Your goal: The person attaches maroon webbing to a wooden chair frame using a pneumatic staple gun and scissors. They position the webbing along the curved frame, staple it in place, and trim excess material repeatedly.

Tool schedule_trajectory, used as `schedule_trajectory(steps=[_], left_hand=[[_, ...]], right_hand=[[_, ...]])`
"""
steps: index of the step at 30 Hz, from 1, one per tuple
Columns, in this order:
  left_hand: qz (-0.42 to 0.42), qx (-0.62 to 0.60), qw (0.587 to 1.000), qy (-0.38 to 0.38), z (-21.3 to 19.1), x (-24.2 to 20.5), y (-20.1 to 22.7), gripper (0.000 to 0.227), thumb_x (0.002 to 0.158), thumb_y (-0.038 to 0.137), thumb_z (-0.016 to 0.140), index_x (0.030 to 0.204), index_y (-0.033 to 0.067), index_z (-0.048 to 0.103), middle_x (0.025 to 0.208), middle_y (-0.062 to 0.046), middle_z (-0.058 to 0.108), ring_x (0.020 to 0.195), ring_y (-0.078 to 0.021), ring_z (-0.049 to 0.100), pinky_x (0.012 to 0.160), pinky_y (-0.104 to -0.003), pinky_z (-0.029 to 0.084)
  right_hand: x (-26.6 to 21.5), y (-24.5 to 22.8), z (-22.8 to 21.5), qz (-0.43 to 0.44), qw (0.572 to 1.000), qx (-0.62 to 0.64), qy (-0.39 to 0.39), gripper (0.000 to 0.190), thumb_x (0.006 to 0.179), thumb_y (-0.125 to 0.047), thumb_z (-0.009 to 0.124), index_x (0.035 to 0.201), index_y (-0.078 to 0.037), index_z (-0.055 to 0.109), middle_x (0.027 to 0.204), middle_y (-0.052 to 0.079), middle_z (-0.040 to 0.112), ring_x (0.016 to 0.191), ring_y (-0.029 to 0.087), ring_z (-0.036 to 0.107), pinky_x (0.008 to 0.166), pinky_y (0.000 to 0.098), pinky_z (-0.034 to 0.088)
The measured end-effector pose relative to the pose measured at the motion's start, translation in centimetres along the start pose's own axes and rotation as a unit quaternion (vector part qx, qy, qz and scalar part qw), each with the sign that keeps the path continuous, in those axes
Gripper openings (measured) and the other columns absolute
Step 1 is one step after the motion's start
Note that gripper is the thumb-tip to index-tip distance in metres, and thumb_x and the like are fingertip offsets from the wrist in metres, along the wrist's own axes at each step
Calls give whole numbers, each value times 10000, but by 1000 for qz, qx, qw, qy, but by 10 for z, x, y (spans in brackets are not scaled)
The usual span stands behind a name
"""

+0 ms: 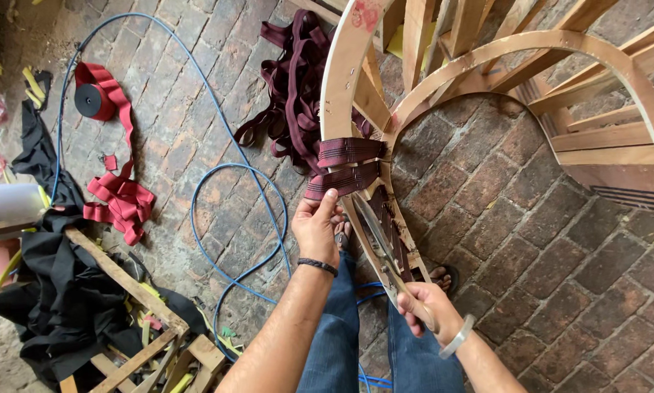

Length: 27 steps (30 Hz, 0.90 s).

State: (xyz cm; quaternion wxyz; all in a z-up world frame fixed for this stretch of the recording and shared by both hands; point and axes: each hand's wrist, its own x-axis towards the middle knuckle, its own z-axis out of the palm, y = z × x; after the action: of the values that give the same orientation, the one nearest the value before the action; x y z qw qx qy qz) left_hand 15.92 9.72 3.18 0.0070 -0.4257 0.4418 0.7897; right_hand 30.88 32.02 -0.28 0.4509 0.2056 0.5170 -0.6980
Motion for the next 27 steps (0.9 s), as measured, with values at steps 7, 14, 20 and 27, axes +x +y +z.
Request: schedule_trajectory(steps=[7,14,20,27], left_hand=[[66,41,997,-30,-7,3,-2,133,864,97,803,901,58,681,722,-12,680,557,-67,587,526,-210,470],[70,55,995,-34,-11,8,2,142,869,92,802,877,63,663,699,-11,660,552,-76,582,539,-221,482],[59,62,996,-37,-12,9,0,166,884,91,802,874,56,640,691,-20,657,554,-82,580,537,-232,489],[77,-5,993,-94,-27,17,20,190,857,28,690,1046,39,673,877,-47,717,729,-141,681,649,-296,571]], right_hand=[[27,3,15,-38,998,44,1,477,846,-480,763,723,-49,601,515,5,541,374,91,497,347,243,381],[29,-5,20,-28,999,33,18,417,814,-424,797,736,-51,628,511,9,557,365,97,519,334,241,379],[38,-18,28,-27,999,6,39,421,825,-424,804,738,-52,625,510,4,549,369,92,513,338,243,378],[21,-29,32,-9,999,12,40,461,825,-469,780,736,-46,622,522,5,560,387,98,536,355,248,418]])
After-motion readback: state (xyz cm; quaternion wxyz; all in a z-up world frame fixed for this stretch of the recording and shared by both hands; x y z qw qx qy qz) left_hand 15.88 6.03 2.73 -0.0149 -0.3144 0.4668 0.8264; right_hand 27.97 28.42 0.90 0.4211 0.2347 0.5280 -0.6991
